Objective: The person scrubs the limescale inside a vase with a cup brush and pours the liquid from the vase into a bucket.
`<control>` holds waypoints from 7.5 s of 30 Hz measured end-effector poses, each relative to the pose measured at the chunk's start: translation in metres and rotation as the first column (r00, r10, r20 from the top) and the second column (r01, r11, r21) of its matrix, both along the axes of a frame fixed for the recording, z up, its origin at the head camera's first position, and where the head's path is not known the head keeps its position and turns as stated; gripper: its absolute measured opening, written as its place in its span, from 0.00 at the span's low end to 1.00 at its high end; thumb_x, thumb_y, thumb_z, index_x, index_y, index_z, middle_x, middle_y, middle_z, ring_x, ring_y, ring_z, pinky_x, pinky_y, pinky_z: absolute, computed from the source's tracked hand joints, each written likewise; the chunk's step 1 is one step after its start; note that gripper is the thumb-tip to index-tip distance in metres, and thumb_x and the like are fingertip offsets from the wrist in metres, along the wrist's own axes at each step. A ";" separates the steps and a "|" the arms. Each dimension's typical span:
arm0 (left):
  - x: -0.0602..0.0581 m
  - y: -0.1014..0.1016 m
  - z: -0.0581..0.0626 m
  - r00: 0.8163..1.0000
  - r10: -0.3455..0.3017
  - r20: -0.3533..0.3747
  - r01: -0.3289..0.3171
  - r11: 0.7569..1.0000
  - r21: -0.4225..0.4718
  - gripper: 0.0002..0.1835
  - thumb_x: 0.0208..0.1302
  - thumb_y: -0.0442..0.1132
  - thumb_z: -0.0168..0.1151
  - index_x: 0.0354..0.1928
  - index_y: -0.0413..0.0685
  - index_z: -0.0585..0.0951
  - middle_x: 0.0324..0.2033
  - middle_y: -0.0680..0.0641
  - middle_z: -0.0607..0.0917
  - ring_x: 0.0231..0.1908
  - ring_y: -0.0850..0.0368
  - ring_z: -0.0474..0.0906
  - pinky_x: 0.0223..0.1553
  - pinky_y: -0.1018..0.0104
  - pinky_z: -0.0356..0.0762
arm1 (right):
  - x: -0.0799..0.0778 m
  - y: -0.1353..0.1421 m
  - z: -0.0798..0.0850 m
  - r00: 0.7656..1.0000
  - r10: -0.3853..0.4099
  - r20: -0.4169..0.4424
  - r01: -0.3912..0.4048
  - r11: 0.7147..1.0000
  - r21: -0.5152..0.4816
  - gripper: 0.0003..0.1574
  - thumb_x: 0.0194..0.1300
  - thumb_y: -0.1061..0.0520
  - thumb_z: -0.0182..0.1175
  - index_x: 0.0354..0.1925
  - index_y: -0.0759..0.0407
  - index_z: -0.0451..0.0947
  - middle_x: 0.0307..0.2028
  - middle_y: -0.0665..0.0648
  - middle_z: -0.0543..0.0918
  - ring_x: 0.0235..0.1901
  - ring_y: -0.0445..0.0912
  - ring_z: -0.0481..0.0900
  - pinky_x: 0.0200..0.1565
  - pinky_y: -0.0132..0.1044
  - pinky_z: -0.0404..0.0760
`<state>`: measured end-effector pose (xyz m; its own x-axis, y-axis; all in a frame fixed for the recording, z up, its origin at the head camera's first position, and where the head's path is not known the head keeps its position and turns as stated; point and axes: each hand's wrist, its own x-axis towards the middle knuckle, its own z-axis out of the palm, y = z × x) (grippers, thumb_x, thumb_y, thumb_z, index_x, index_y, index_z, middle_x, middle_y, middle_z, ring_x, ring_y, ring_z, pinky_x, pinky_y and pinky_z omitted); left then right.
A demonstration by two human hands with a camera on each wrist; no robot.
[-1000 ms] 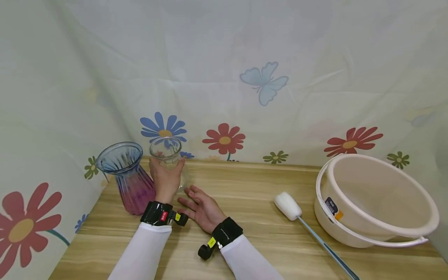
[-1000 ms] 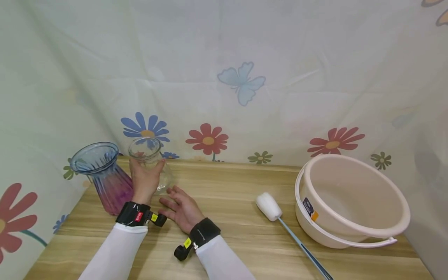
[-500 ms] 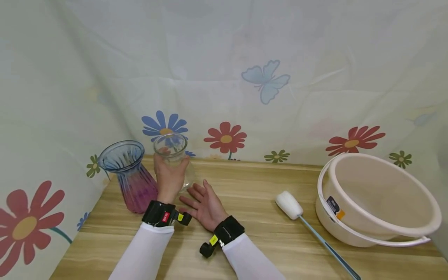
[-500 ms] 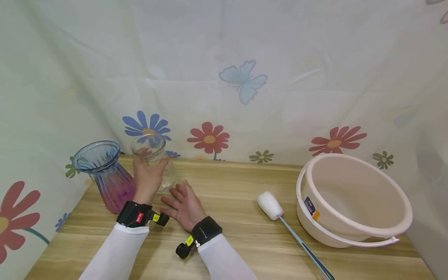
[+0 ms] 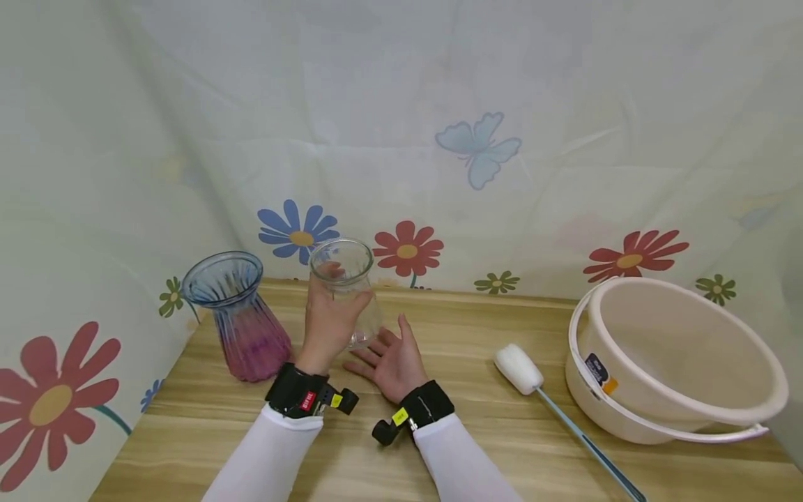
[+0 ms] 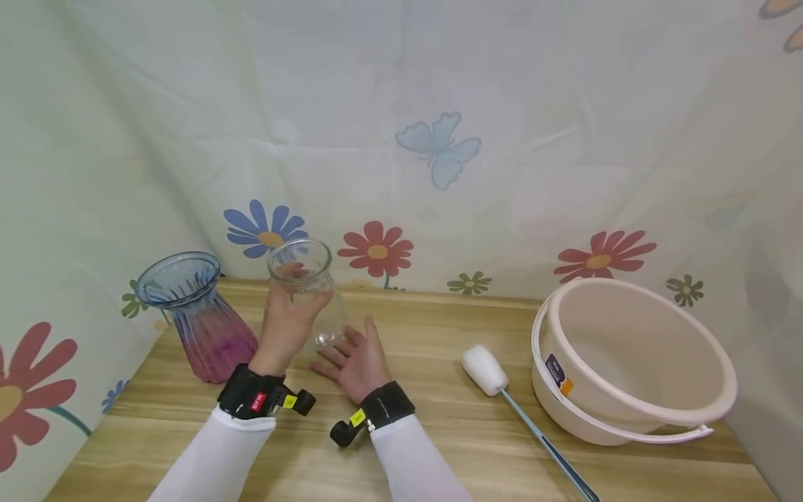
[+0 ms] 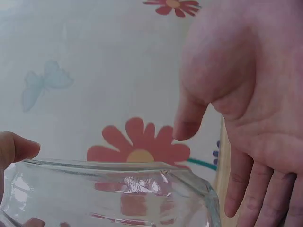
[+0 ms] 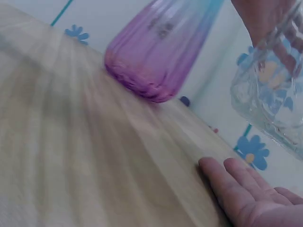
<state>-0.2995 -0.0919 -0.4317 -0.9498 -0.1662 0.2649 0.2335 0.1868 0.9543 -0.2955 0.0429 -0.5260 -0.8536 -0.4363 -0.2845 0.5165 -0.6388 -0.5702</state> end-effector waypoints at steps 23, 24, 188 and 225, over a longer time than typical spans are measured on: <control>0.022 0.034 0.002 0.958 -0.285 0.033 0.287 0.955 -0.077 0.40 0.63 0.44 0.74 0.73 0.60 0.62 0.70 0.48 0.71 0.73 0.46 0.64 0.74 0.33 0.60 | 0.013 0.051 0.035 0.998 -0.023 -0.061 0.038 0.968 0.247 0.30 0.77 0.35 0.48 0.66 0.48 0.60 0.50 0.49 0.83 0.49 0.43 0.80 0.53 0.38 0.78; 0.023 0.035 0.002 0.954 -0.297 0.036 0.299 0.951 -0.080 0.41 0.63 0.44 0.74 0.73 0.60 0.62 0.70 0.48 0.72 0.74 0.46 0.65 0.74 0.34 0.60 | 0.016 0.053 0.037 0.997 -0.013 -0.073 0.033 0.961 0.274 0.29 0.78 0.35 0.47 0.66 0.48 0.60 0.49 0.49 0.83 0.48 0.43 0.80 0.53 0.38 0.78; 0.022 0.070 -0.077 0.477 -0.871 0.117 0.878 0.468 -0.096 0.45 0.54 0.52 0.81 0.72 0.61 0.67 0.69 0.56 0.74 0.70 0.61 0.70 0.75 0.59 0.64 | 0.115 0.196 0.079 0.920 0.257 -0.297 0.235 0.247 0.940 0.31 0.80 0.45 0.53 0.70 0.63 0.71 0.65 0.66 0.79 0.65 0.59 0.76 0.61 0.53 0.79; 0.023 0.070 -0.078 0.471 -0.872 0.136 0.882 0.462 -0.094 0.44 0.56 0.51 0.80 0.72 0.63 0.66 0.70 0.58 0.73 0.72 0.62 0.67 0.76 0.53 0.60 | 0.179 0.294 0.048 0.891 0.371 -0.262 0.371 -0.262 0.891 0.31 0.69 0.52 0.68 0.64 0.64 0.76 0.36 0.50 0.83 0.31 0.33 0.73 0.34 0.31 0.73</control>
